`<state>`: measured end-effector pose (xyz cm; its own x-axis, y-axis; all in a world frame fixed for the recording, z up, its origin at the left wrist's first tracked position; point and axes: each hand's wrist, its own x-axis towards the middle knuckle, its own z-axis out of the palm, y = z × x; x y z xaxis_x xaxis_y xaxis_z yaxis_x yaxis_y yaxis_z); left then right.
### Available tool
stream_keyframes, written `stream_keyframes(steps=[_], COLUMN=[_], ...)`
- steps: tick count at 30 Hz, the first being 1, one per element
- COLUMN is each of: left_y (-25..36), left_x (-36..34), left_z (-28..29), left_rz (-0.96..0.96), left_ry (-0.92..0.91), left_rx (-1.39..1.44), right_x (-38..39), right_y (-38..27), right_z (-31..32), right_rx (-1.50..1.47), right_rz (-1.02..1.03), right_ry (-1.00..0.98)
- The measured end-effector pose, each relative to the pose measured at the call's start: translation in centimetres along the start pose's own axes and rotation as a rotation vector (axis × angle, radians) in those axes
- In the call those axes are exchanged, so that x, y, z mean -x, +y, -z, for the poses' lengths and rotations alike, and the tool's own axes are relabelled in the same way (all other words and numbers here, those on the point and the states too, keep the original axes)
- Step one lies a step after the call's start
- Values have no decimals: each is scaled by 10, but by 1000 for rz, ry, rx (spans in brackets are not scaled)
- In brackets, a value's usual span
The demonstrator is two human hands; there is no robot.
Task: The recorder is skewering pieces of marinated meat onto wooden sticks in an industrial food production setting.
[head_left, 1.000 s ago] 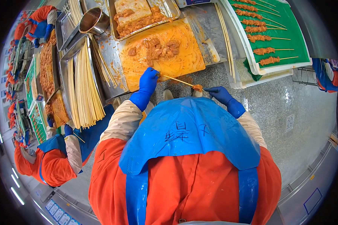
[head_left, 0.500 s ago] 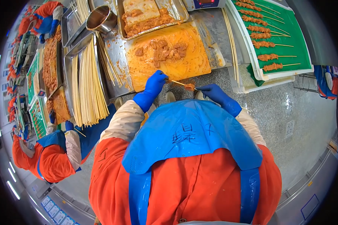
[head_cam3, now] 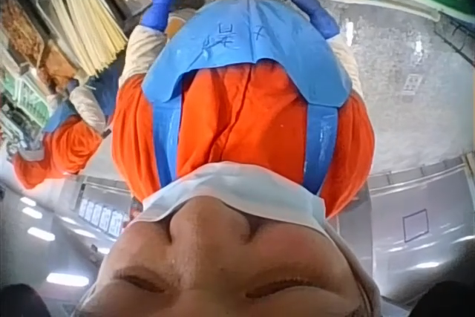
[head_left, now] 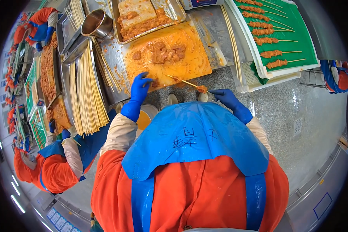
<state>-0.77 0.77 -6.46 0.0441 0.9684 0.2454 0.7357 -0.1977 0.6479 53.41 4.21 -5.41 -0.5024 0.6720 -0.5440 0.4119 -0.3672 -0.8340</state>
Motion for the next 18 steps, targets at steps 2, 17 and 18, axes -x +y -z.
stream_keyframes(steps=[2,17,18], left_y=[8,2,2], left_x=[-1,-12,-16], left_z=[4,-28,-27], left_rz=[349,315,284], left_ry=[174,189,173], left_rx=[143,-43,-64], right_x=[-5,-27,-26], right_y=[0,-27,-28], right_z=[-4,-20,-20], right_rx=[-21,17,13], right_rz=[23,58,48], right_ry=[-7,-33,-32])
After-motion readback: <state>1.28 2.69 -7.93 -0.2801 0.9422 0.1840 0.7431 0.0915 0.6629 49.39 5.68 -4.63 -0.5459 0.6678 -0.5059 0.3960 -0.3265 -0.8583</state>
